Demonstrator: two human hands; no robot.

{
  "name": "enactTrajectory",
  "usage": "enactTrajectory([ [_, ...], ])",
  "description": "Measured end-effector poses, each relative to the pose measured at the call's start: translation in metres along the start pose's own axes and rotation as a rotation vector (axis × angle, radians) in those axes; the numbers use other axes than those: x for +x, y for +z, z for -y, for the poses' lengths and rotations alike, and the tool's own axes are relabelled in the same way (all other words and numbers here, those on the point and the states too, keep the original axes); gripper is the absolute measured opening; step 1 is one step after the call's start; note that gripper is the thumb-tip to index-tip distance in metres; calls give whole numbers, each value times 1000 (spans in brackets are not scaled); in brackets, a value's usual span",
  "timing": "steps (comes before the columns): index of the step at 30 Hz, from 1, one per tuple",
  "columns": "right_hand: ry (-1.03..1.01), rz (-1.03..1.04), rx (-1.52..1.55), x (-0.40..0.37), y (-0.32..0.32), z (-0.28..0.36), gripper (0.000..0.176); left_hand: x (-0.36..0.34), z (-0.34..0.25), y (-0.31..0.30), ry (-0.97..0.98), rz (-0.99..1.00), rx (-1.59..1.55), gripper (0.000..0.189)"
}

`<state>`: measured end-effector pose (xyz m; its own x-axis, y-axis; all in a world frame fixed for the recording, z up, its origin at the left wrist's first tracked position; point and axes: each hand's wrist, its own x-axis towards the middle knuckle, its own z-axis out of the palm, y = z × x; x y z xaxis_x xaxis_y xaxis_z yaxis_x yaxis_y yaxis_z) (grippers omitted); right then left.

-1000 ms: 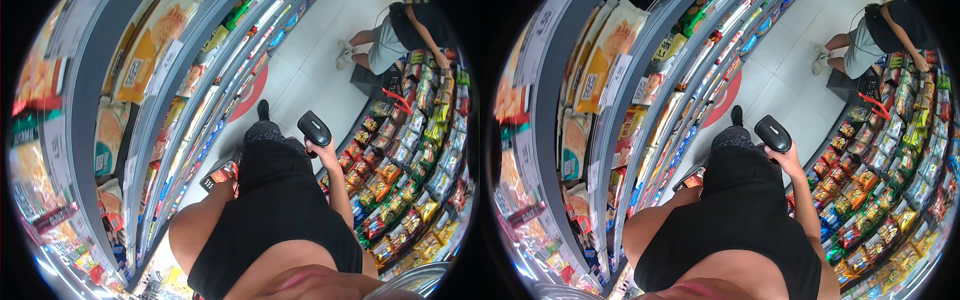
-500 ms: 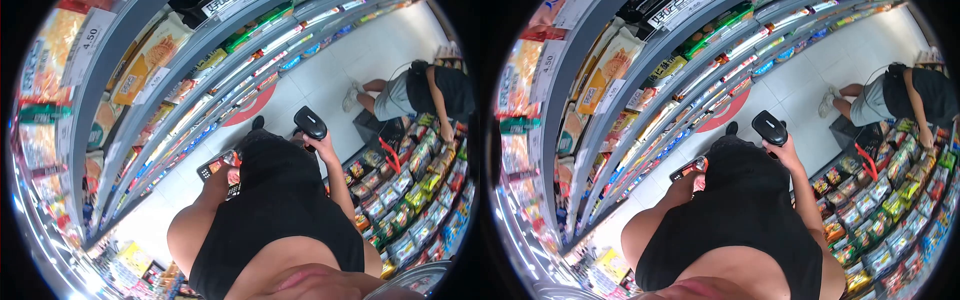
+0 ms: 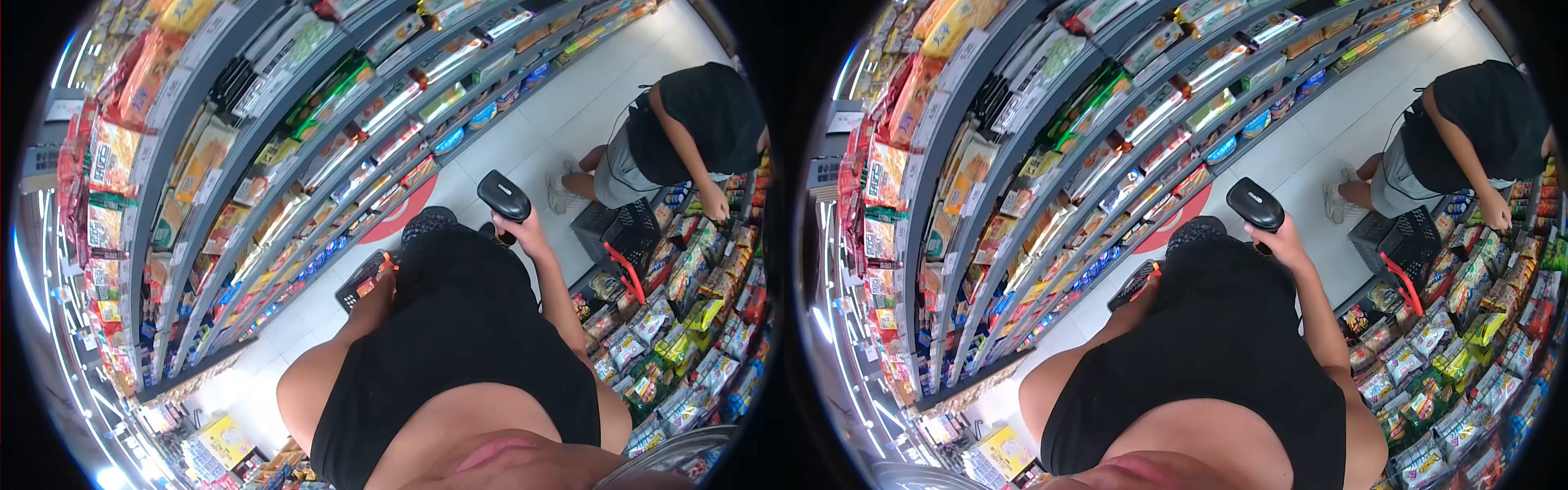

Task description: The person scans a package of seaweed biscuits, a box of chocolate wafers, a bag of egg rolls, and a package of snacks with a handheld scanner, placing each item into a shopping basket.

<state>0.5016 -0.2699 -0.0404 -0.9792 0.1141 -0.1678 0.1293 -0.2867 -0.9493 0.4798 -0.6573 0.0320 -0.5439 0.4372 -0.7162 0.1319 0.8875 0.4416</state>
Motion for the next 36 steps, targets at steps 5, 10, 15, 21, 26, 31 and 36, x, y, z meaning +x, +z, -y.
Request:
enactTrajectory([
  [5, -4, -5, 0, 7, -33, 6, 24, 32, -38, -10, 16, 48, 66, 48],
  [10, -15, -77, 0, 21, -58, 24, 24, 80, -69, -31, 57, 126, 136, 50],
  [15, -8, -174, 19, 53, -93, 36, 25, 150, -99, -66, 97, 195, 171, 51],
  [21, 58, -237, 16, 129, -152, 78, 32, 225, -136, -118, 115, 292, 179, 53],
  [26, 114, -184, 60, 206, -196, 125, 36, 274, -156, -161, 98, 349, 161, 54],
  [31, 265, 149, 93, 286, -240, 186, 44, 299, -178, -187, 65, 361, 117, 56],
  [36, 119, 683, -146, 370, -279, 235, 44, 313, -216, -201, 13, 337, 76, 57],
])
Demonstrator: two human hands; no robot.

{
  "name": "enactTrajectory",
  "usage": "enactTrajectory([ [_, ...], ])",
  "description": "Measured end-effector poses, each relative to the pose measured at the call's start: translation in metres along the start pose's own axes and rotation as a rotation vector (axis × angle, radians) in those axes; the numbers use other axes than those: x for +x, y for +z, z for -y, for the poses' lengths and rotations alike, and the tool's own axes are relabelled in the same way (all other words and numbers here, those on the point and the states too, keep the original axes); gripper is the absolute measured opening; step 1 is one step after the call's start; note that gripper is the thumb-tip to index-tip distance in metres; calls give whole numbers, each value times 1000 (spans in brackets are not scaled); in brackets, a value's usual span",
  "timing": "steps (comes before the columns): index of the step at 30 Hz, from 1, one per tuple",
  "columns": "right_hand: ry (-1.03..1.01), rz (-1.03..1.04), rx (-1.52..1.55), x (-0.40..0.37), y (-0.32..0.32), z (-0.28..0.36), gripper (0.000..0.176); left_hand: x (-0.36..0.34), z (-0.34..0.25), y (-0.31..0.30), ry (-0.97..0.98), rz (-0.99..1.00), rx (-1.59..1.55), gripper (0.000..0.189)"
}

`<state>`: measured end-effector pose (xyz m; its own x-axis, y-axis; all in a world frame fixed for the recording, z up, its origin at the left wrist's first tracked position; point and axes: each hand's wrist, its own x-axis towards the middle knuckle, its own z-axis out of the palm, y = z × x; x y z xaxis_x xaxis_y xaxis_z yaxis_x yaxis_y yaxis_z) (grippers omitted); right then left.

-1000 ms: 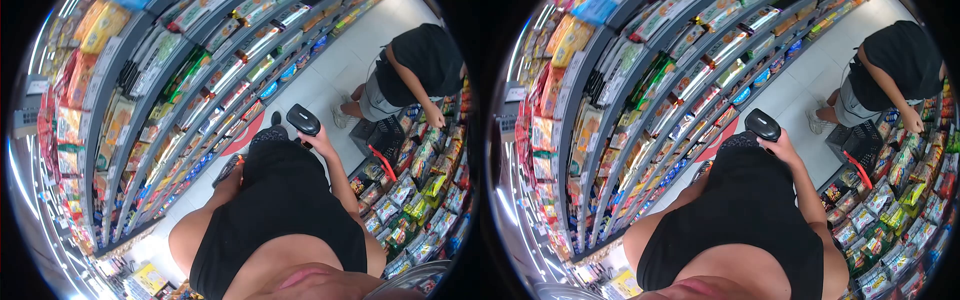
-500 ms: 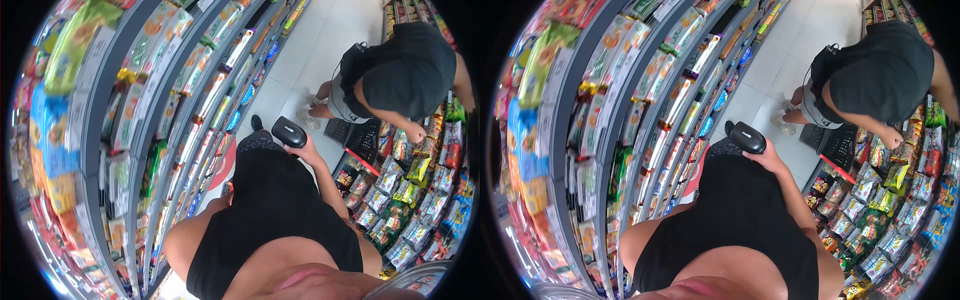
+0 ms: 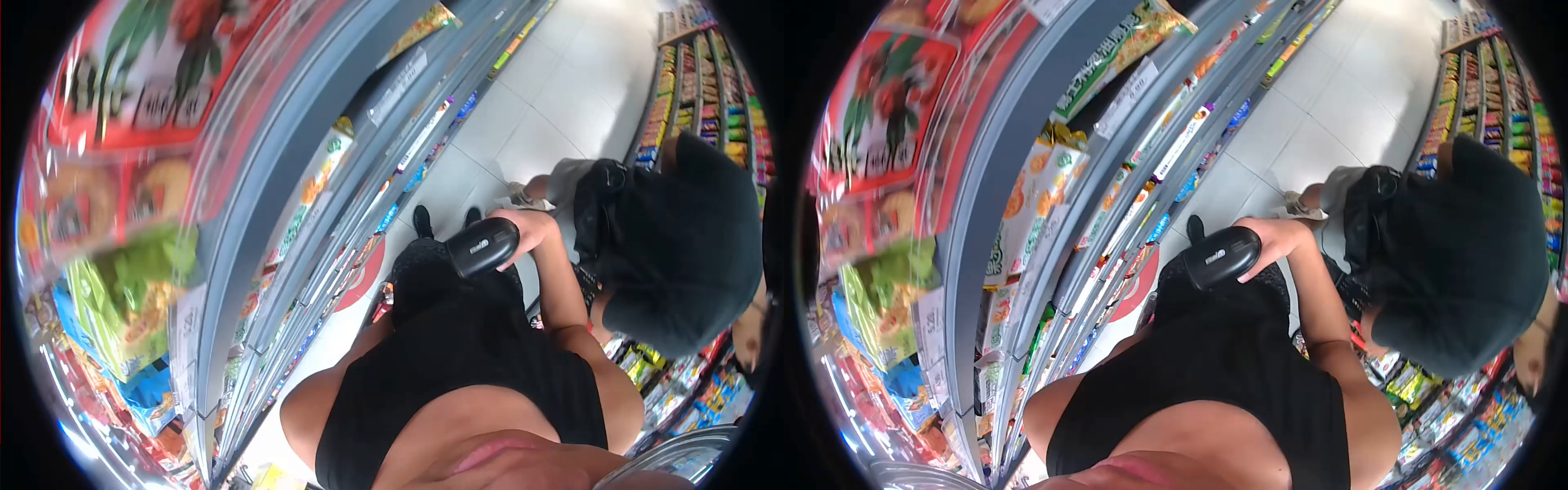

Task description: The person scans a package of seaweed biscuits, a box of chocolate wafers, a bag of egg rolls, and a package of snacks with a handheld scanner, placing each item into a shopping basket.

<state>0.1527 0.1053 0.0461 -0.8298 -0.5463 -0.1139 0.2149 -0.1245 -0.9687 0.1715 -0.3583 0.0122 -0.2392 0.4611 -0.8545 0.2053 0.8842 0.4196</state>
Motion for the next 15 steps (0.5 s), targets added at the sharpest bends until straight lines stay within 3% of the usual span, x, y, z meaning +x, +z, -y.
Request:
enactTrajectory([
  [3, -69, 384, -35, 26, -55, -4, 68, 7, -36, -2, -29, -28, -22, 58],
  [4, -36, 434, -83, 28, -72, -2, 62, 9, -50, -1, -41, -39, -37, 58],
  [5, -168, 618, 68, 44, -83, -4, 58, 12, -69, -1, -49, -47, -42, 59],
  [7, -140, 572, 64, 41, -109, 11, 60, 20, -116, 7, -38, -96, -43, 59],
  [8, -240, 670, -77, 46, -127, 0, 68, 23, -106, 0, -68, -83, -30, 59],
  [11, -309, 672, -87, 46, -163, -4, 66, 39, -134, -6, -71, -94, -24, 60],
  [12, -314, 657, -62, 45, -171, -7, 79, 45, -142, -5, -71, -92, -26, 61],
  [15, -498, 679, 64, 46, -192, 0, 70, 68, -161, -8, -40, -96, -38, 61],
])
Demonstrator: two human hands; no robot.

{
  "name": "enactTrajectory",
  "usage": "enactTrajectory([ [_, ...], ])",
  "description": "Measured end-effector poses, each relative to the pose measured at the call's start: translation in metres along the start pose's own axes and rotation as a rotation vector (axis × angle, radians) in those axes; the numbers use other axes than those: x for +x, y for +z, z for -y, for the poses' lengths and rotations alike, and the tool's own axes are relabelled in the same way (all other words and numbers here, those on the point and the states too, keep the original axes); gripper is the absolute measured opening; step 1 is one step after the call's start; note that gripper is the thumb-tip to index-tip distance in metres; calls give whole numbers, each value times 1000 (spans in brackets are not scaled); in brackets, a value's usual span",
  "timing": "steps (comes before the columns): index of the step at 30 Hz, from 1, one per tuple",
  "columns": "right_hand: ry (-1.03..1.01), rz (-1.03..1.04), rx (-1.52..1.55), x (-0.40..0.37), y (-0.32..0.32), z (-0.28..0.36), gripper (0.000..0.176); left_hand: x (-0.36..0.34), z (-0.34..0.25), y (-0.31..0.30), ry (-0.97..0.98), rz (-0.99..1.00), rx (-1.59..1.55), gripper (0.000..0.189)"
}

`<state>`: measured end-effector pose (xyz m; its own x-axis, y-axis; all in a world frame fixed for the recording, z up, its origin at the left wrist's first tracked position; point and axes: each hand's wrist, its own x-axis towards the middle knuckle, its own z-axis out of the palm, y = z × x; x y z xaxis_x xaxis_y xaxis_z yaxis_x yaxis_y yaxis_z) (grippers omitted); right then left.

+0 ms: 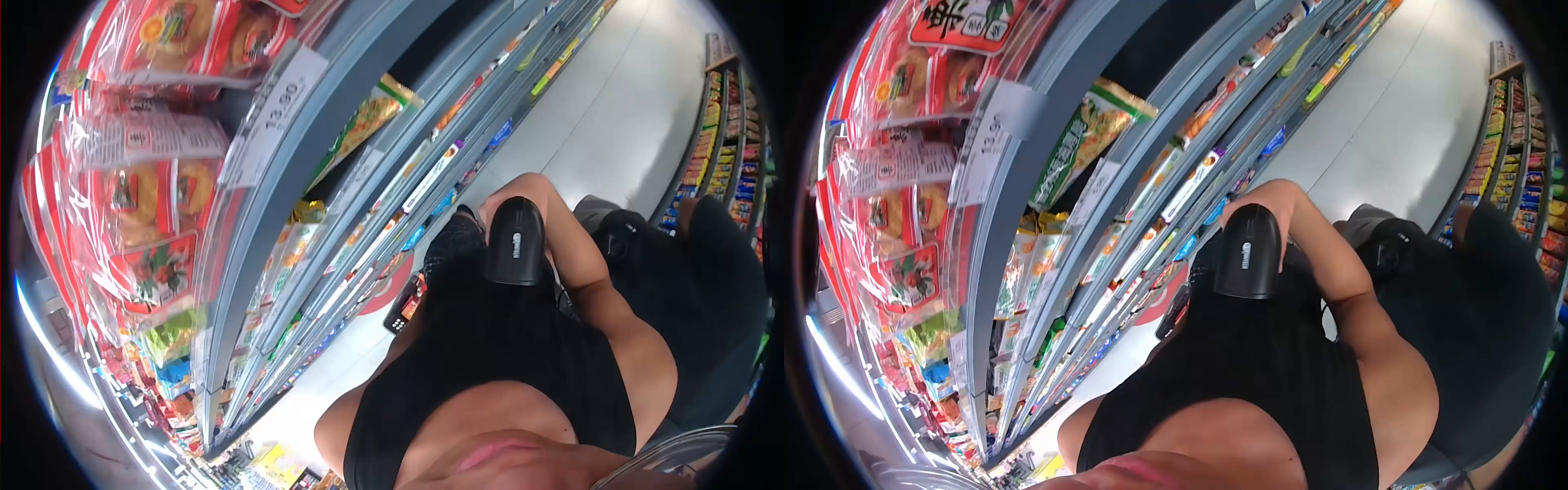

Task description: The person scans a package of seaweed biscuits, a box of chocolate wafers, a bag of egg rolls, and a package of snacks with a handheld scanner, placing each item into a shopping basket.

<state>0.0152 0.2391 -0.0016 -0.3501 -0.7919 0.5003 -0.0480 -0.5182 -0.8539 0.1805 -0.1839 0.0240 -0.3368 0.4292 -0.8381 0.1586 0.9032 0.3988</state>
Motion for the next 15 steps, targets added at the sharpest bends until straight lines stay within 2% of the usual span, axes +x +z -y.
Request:
enactTrajectory([
  [2, -114, -41, 30, -3, -15, 12, 67, 13, -11, 0, 35, 3, -10, 62],
  [4, -208, -229, 38, -2, -12, 26, 55, 25, -22, -2, 77, 15, -17, 63],
  [6, -208, -579, 43, -1, 2, 44, 39, 36, -34, -2, 120, 33, -32, 63],
  [7, -231, -639, 82, 4, 3, 48, 31, 41, -42, -1, 141, 41, -46, 64],
  [10, -364, -264, 498, 14, -27, 51, 46, 51, -86, 17, 216, 17, -98, 65],
  [12, -461, -296, 390, 19, -30, 51, 53, 70, -97, 19, 224, -15, -137, 65],
  [14, -442, -297, 383, 22, -37, 54, 46, 95, -84, 12, 181, -87, -197, 66],
  [15, -405, -365, 463, 17, -32, 50, 40, 119, -62, 3, 131, -130, -237, 66],
])
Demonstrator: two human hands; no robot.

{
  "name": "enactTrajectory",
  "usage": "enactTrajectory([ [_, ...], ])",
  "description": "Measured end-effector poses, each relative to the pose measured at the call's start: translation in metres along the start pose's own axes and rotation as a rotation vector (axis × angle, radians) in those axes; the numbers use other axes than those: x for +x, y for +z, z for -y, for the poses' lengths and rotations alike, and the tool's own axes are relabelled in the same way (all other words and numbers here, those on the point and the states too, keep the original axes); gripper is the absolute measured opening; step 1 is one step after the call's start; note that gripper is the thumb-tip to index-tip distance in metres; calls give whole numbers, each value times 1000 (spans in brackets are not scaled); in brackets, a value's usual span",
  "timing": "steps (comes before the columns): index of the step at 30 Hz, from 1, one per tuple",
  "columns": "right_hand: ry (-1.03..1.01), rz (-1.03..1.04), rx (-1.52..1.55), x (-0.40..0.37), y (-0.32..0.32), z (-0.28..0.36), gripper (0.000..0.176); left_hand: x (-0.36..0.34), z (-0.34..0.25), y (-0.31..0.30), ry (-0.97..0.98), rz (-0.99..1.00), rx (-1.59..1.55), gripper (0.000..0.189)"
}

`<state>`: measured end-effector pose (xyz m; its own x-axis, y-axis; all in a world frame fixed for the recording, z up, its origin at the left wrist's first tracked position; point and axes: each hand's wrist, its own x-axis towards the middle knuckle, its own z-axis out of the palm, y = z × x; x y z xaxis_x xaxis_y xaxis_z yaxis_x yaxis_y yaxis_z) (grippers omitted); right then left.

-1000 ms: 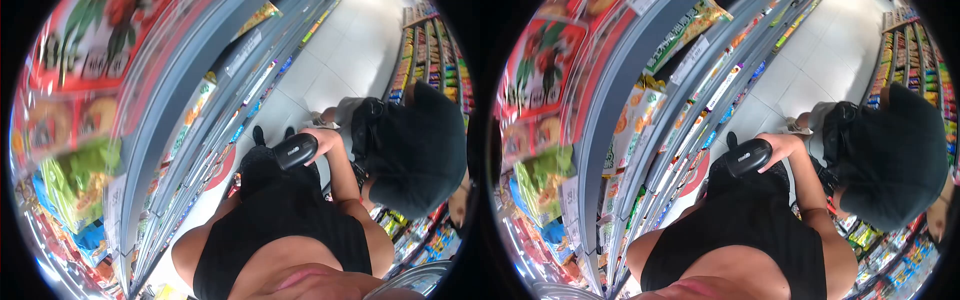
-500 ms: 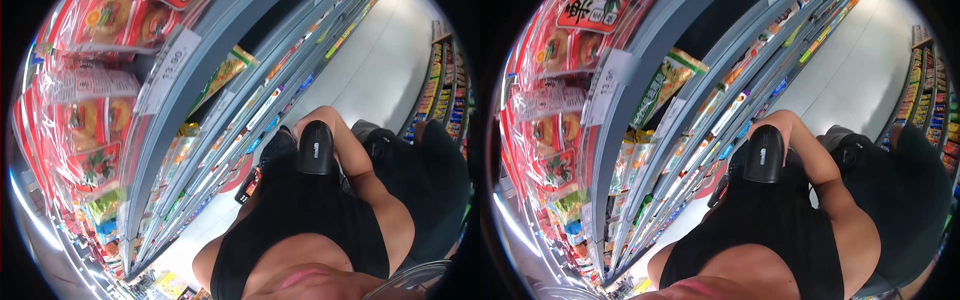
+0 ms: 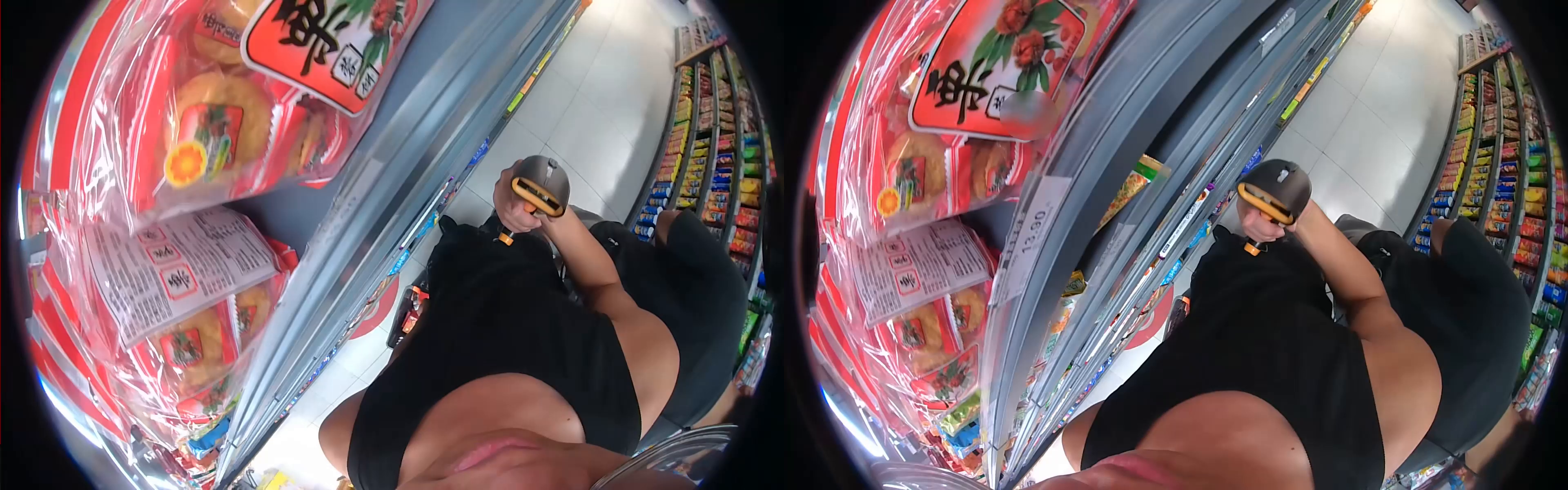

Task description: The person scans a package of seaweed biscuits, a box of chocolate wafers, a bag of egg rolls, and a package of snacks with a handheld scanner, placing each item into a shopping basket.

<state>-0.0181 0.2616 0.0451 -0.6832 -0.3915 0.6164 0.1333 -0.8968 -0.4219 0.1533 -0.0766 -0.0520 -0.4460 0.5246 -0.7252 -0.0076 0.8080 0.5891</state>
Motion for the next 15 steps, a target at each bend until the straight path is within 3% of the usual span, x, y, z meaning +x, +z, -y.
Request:
enactTrajectory([
  [3, 121, -130, -146, -28, -6, 10, 43, 55, 52, -6, -165, -202, -104, 67],
  [4, 123, 4, -219, -39, -26, 9, 67, 73, 71, -6, -231, -281, -150, 67],
  [7, 192, 219, -366, -40, -50, 28, 88, 121, 114, 0, -408, -506, -296, 68],
  [10, 287, 382, -380, -41, -80, 49, 89, 159, 137, 15, -536, -711, -437, 69],
  [15, 434, 384, -176, -47, -104, 104, 78, 197, 134, 60, -711, -994, -636, 71],
])
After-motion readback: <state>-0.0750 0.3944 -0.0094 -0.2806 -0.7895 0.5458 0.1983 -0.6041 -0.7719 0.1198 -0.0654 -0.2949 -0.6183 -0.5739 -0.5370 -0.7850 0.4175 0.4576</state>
